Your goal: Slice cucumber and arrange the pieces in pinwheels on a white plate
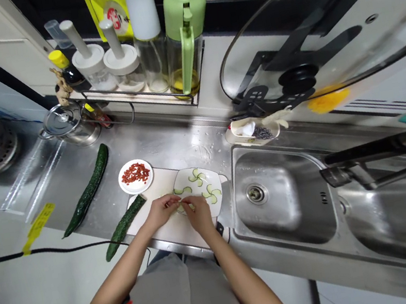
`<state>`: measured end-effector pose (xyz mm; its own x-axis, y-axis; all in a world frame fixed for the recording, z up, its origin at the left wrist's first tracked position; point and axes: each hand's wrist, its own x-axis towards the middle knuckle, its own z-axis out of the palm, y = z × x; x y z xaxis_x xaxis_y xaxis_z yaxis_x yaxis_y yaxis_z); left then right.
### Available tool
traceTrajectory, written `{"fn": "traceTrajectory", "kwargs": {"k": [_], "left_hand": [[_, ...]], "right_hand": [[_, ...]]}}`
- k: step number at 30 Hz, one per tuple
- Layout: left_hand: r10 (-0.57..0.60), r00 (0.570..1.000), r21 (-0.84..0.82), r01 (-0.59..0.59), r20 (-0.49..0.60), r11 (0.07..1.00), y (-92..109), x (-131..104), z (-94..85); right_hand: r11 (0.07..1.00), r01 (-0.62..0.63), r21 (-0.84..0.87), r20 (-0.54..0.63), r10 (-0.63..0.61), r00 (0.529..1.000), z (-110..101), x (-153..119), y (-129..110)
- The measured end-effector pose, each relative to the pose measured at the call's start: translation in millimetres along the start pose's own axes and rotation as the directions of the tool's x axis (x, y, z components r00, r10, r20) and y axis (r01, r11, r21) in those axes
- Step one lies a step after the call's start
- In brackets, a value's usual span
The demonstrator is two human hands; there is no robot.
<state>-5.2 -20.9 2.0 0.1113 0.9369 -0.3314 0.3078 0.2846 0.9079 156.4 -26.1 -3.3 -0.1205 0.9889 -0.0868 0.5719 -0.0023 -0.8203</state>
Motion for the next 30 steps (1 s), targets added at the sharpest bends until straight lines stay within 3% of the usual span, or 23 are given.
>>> {"fn": "traceTrajectory", "kwargs": {"k": [3,6,8,12,15,18,23,26,30], "left_hand": [[-0.055,0.998,-0.071,0.054,-0.015,0.996,-3,2,2.8],[-0.204,0.979,-0.182,0.195,-0.029,0.964,-7,3,3.3],[-0.357,0.934,-0.258,0.348,0.011,0.901,-9,4,3.3],[-0.583,0.788,-0.337,0.614,0.198,0.714,-11,5,4.5],[-0.608,0.731,-0.415,0.679,0.309,0.606,-9,7,6.1],[-0.588,0.703,-0.511,0.704,0.4,0.494,-6,9,6.7],[-0.549,0.706,-0.603,0.692,0.448,0.397,-2,11,7.2],[-0.521,0.749,-0.631,0.645,0.409,0.431,-1,11,10.2],[-0.485,0.833,-0.653,0.525,0.265,0.546,-1,12,17.8]], "right_hand": [[0.998,-0.041,0.052,0.023,0.04,0.999,-3,0,0],[0.992,-0.072,0.101,0.018,0.07,0.997,-5,-1,1],[0.99,-0.082,0.111,0.008,0.082,0.997,-6,-3,2],[0.992,-0.05,0.117,-0.009,0.052,0.999,-6,-4,1],[0.994,-0.008,0.111,-0.004,0.008,1.0,-7,-4,-1],[0.995,0.012,0.103,0.001,-0.012,1.0,-7,-4,-2],[0.994,-0.029,0.103,0.003,0.029,1.0,-7,-5,-1],[0.99,-0.077,0.118,0.021,0.075,0.997,-7,-6,0],[0.97,-0.164,0.179,0.031,0.161,0.986,-4,-7,2]]}}
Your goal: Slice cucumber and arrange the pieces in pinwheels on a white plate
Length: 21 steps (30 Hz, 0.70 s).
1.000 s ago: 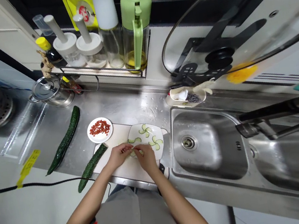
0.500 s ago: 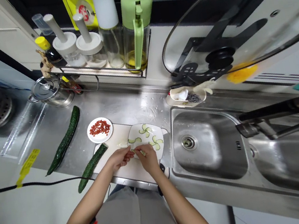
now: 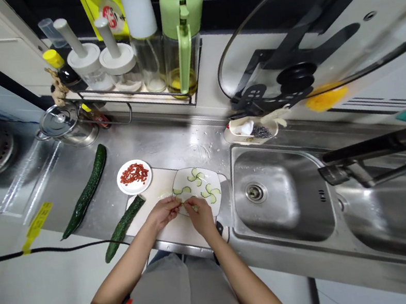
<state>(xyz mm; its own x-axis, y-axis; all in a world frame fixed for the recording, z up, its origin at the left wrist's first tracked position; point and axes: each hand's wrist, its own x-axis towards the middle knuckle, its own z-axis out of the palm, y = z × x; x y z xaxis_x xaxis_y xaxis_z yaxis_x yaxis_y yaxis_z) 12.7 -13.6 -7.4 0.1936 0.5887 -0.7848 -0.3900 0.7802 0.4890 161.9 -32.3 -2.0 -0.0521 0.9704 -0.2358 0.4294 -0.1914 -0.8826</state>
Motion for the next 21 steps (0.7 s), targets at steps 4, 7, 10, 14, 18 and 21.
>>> {"fn": "traceTrajectory", "kwargs": {"k": [4,7,10,14,18,21], "left_hand": [[0.245,0.969,0.182,-0.235,-0.036,0.955,-5,2,5.4],[0.428,0.902,0.362,-0.383,-0.051,0.85,-6,3,7.1],[0.533,0.845,0.498,-0.445,-0.043,0.745,-5,4,5.9],[0.597,0.802,0.608,-0.458,-0.032,0.648,-2,7,2.1],[0.66,0.75,0.735,-0.468,0.037,0.491,4,11,-2.5],[0.712,0.689,0.824,-0.479,0.139,0.303,8,16,-5.4]], "right_hand": [[0.986,-0.092,0.139,-0.007,0.093,0.996,5,2,4],[0.957,-0.15,0.247,-0.013,0.158,0.987,10,4,9],[0.943,-0.175,0.285,-0.031,0.191,0.981,14,6,11],[0.971,-0.092,0.218,-0.078,0.112,0.991,13,6,10],[0.997,-0.008,0.072,-0.05,0.011,0.999,12,9,9],[0.998,-0.003,-0.059,-0.068,-0.001,0.998,12,14,12]]}}
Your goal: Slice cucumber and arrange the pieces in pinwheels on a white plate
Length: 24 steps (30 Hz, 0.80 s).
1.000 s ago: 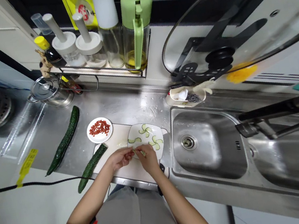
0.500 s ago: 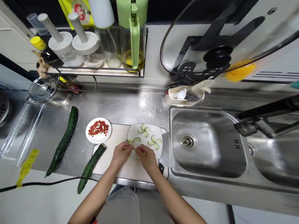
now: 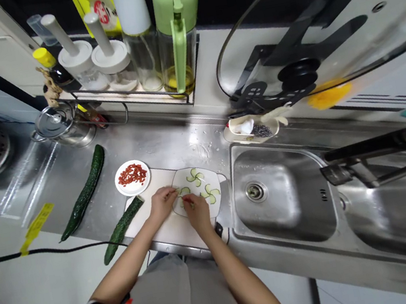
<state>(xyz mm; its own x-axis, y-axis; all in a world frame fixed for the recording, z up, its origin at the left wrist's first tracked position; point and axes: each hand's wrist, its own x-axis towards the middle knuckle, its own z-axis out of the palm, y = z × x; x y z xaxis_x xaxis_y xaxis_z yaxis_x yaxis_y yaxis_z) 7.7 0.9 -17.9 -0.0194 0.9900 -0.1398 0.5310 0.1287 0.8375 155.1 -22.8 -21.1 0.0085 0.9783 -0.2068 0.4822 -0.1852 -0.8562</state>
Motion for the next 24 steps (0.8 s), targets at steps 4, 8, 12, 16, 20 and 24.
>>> {"fn": "traceTrajectory", "kwargs": {"k": [4,8,12,16,20,24], "left_hand": [[0.052,0.997,0.192,-0.063,0.062,0.979,-5,11,2.3],[0.095,0.994,0.294,-0.104,0.047,0.95,-11,20,8.3],[0.101,0.995,0.353,-0.089,-0.015,0.931,-17,25,13.5],[0.13,0.991,0.364,-0.111,-0.028,0.925,-20,26,16.2],[0.132,0.991,0.364,-0.11,-0.038,0.925,-21,27,17.8],[0.132,0.99,0.366,-0.107,-0.044,0.925,-21,28,18.8]], "right_hand": [[0.987,0.021,-0.158,-0.012,-0.023,1.0,3,8,4],[0.958,-0.011,-0.287,0.009,0.014,1.0,7,15,7],[0.913,-0.034,-0.407,0.03,0.05,0.998,10,19,6],[0.873,-0.05,-0.486,0.031,0.074,0.997,10,19,2],[0.85,-0.049,-0.524,0.043,0.084,0.996,10,20,0],[0.823,-0.045,-0.566,0.057,0.094,0.994,11,20,-1]]}}
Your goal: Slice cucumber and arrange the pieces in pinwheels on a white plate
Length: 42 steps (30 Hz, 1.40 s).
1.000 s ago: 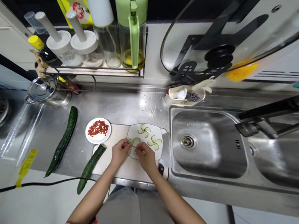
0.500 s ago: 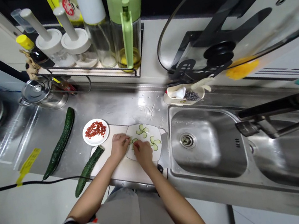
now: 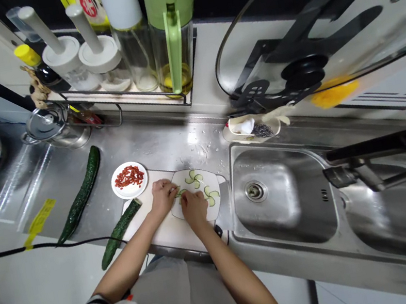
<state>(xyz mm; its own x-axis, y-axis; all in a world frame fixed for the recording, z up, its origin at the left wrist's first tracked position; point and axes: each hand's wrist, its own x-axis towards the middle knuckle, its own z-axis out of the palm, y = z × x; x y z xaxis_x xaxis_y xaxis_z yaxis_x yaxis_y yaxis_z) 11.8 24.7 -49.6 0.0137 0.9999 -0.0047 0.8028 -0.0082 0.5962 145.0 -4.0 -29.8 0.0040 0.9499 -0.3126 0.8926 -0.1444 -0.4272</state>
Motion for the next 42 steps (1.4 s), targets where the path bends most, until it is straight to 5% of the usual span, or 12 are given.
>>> {"fn": "traceTrajectory", "kwargs": {"k": [18,26,36,42], "left_hand": [[0.018,0.999,0.026,-0.017,-0.028,1.0,2,-2,1.0],[0.004,0.993,-0.046,-0.01,-0.116,0.999,-1,-7,-14.5],[-0.291,0.919,0.146,0.337,-0.266,0.93,-51,-10,-69.7],[-0.379,0.902,0.181,0.416,-0.207,0.891,-64,0,-73.9]], "right_hand": [[0.992,0.033,-0.125,-0.07,-0.042,0.997,6,-1,-3],[0.992,0.065,-0.105,-0.102,-0.075,0.992,2,-7,-1],[0.992,0.116,-0.044,-0.121,-0.121,0.985,1,-22,2],[0.991,0.125,-0.055,-0.094,-0.13,0.987,-2,-27,-4]]}}
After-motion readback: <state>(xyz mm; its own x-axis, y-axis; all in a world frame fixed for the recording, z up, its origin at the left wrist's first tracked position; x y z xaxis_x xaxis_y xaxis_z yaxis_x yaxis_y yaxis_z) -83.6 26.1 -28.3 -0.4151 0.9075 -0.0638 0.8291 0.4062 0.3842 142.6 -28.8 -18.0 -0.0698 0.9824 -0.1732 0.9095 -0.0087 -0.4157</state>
